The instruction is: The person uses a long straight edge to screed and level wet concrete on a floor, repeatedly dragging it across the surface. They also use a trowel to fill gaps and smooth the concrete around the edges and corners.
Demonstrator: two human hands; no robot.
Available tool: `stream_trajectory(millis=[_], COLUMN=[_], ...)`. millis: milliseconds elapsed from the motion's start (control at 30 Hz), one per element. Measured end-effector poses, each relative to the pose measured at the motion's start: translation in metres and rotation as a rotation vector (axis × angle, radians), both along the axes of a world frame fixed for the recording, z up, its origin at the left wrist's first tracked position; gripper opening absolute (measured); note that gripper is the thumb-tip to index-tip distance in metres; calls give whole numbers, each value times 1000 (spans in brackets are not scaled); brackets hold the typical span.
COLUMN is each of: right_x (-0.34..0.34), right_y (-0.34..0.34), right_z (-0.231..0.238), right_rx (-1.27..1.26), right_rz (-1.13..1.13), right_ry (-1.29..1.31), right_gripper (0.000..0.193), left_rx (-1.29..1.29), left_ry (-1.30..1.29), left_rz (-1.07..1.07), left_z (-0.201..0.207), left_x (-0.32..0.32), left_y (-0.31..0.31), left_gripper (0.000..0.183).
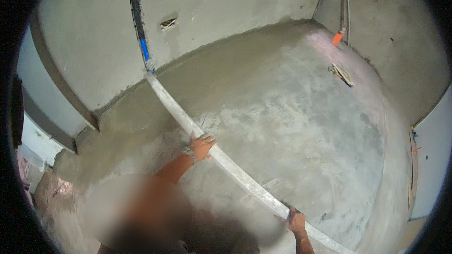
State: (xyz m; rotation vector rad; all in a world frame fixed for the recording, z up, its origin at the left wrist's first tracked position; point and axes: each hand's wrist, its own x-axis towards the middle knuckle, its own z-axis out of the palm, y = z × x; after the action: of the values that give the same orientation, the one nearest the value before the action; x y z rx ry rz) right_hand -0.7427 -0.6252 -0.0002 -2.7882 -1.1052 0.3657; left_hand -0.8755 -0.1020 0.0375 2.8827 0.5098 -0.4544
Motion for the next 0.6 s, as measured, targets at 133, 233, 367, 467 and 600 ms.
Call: stream_trajectory(millis=[133,233,367,467,600], right_x=[-5,-7,-16,-16,-2], right_y=[2,-6,8,14,-8], right_z=[8,-1,19,33,11], right_rx=[-38,-79,-169,-127,-154], right_rz=[1,24,23,15,27], right_ry=[56,29,64,115,77], right_gripper=[41,42,50,65,70], left_rx=[17,32,23,5,17], left_ry=[7,-17,44,47,8], left_rz=[9,-2,9,20,12], left_z=[2,1,-1,7,13], left_x=[-1,-5,-11,-17,-12], left_y=[-2,-4,-5,-6,-8], left_gripper=[70,70,72,71,70])
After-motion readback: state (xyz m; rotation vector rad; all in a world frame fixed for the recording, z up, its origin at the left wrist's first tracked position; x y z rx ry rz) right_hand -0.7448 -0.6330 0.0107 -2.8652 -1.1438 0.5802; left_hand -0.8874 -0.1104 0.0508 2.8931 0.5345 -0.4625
